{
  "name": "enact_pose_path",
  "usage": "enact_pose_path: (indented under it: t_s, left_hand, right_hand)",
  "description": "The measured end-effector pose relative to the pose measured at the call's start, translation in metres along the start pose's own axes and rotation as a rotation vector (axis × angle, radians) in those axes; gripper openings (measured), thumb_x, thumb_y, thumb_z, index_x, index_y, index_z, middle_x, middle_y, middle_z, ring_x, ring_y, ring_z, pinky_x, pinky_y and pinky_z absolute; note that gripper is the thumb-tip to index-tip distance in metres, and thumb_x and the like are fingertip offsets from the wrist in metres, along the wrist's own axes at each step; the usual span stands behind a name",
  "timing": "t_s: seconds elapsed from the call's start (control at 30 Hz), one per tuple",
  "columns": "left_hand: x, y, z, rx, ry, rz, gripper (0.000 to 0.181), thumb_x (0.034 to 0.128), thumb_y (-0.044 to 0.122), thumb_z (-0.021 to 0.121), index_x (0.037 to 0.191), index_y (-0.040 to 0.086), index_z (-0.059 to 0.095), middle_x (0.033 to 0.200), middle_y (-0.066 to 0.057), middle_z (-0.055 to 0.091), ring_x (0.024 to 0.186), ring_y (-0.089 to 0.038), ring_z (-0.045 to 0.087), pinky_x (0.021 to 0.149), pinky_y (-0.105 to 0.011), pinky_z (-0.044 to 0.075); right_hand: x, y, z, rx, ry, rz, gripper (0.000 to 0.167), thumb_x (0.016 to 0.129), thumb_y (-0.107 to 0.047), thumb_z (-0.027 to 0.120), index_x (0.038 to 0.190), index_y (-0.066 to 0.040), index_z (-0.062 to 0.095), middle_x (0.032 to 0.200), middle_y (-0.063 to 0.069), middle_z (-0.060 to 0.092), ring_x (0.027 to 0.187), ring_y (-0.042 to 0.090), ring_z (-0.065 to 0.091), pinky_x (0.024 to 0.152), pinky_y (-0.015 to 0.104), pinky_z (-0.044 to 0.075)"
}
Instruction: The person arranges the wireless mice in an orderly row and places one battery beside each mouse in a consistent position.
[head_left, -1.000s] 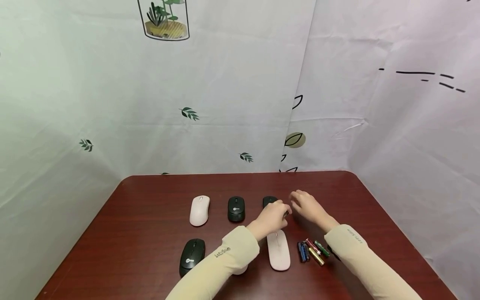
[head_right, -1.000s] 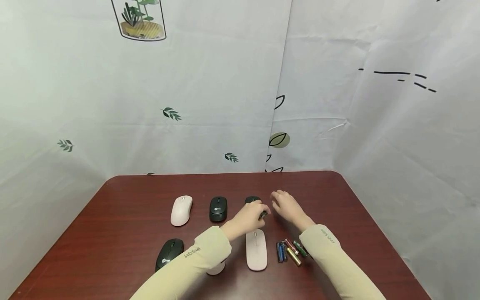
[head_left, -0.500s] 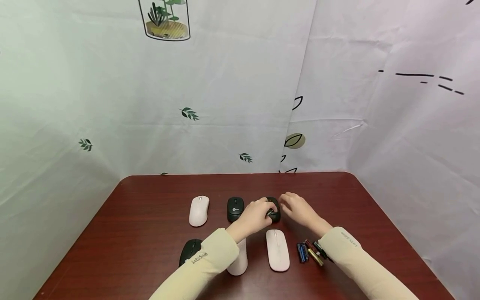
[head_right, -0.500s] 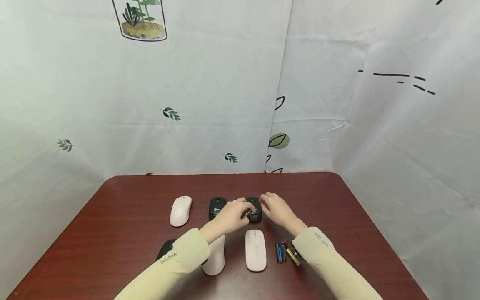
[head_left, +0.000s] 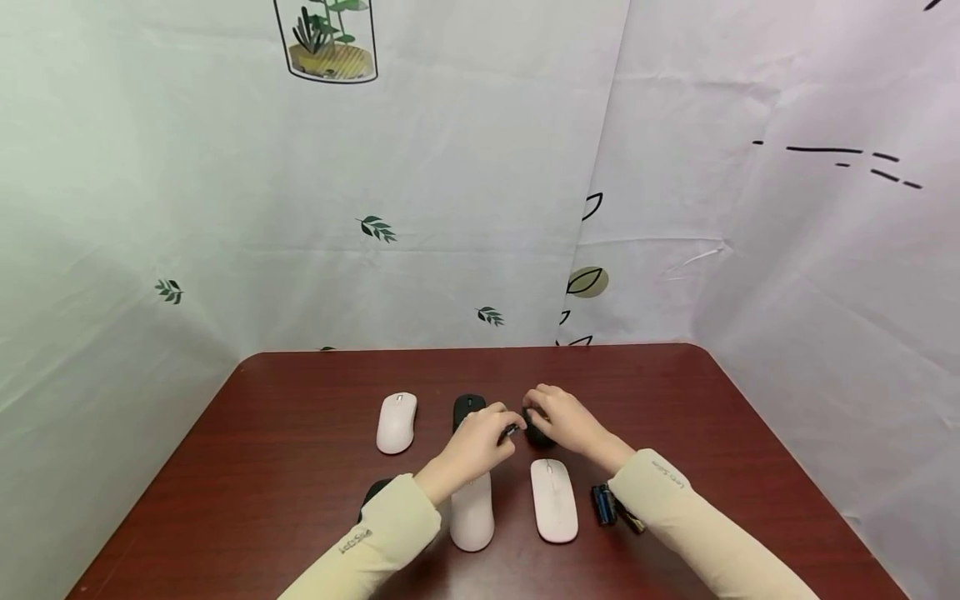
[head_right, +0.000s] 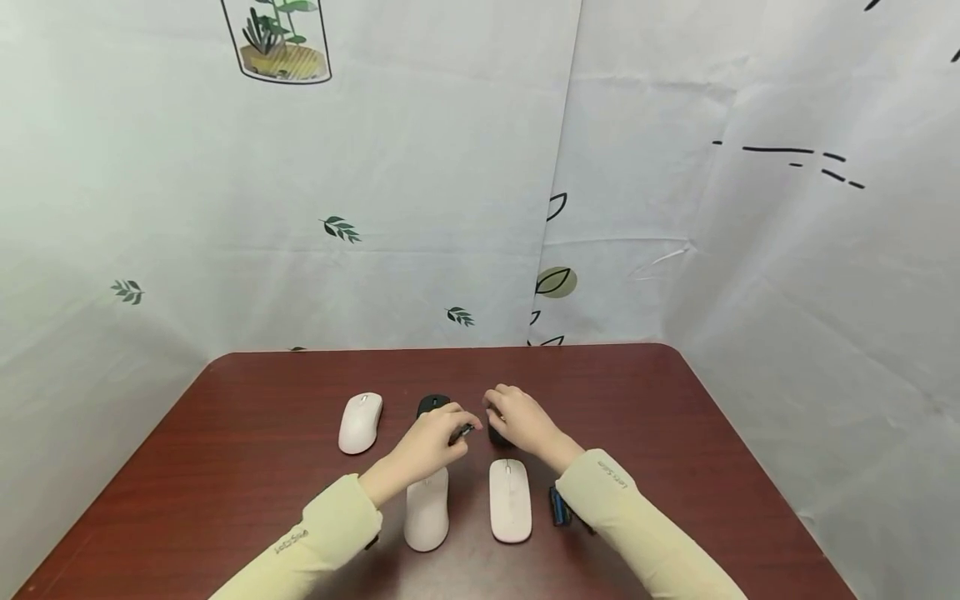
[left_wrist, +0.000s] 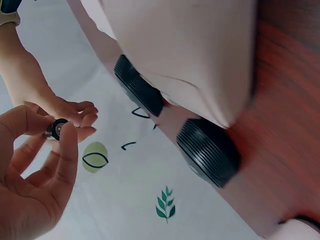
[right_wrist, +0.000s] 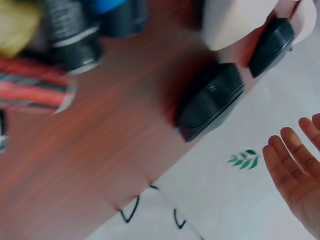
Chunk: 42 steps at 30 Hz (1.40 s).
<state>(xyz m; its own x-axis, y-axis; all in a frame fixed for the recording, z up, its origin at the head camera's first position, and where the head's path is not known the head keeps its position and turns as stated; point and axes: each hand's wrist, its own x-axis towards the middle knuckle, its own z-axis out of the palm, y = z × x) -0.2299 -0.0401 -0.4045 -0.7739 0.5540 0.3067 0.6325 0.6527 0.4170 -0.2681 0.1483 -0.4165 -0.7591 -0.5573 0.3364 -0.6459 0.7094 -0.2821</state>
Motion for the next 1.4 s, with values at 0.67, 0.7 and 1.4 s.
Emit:
enact_pose_path:
  t_s: [0.67, 0.7, 1.4]
  left_hand:
    - [-0.059, -0.030, -0.019, -0.121, 0.066, 0.019, 0.028, 0.0783, -0.002, 0.062, 0.103, 0.008, 0.069, 0.085, 0.002, 0.056, 0.060, 0.000, 0.038, 0.054, -0.017, 0.033]
    - [-0.061, -0.032, -0.020, -0.129, 0.071, 0.017, 0.028, 0.0776, -0.003, 0.063, 0.102, 0.008, 0.069, 0.084, 0.001, 0.056, 0.060, 0.000, 0.038, 0.053, -0.015, 0.033]
    - [-0.129, -0.074, -0.042, -0.085, 0.129, -0.152, 0.028, 0.0749, -0.003, 0.064, 0.099, 0.010, 0.069, 0.082, 0.007, 0.054, 0.066, -0.004, 0.046, 0.057, -0.018, 0.038]
  right_hand:
    - [0.042, -0.062, 0.027, 0.041, -0.105, -0.121, 0.013, 0.092, -0.008, 0.055, 0.102, -0.006, 0.064, 0.094, 0.007, 0.060, 0.078, 0.017, 0.056, 0.064, 0.023, 0.046]
    - [0.046, -0.065, 0.028, 0.047, -0.115, -0.130, 0.014, 0.093, -0.008, 0.055, 0.103, -0.005, 0.064, 0.095, 0.008, 0.060, 0.079, 0.017, 0.056, 0.064, 0.023, 0.046]
    - [0.107, -0.107, 0.066, 0.017, -0.485, -0.071, 0.046, 0.095, -0.020, 0.055, 0.140, -0.018, 0.044, 0.147, 0.008, 0.039, 0.134, 0.025, 0.041, 0.104, 0.037, 0.041]
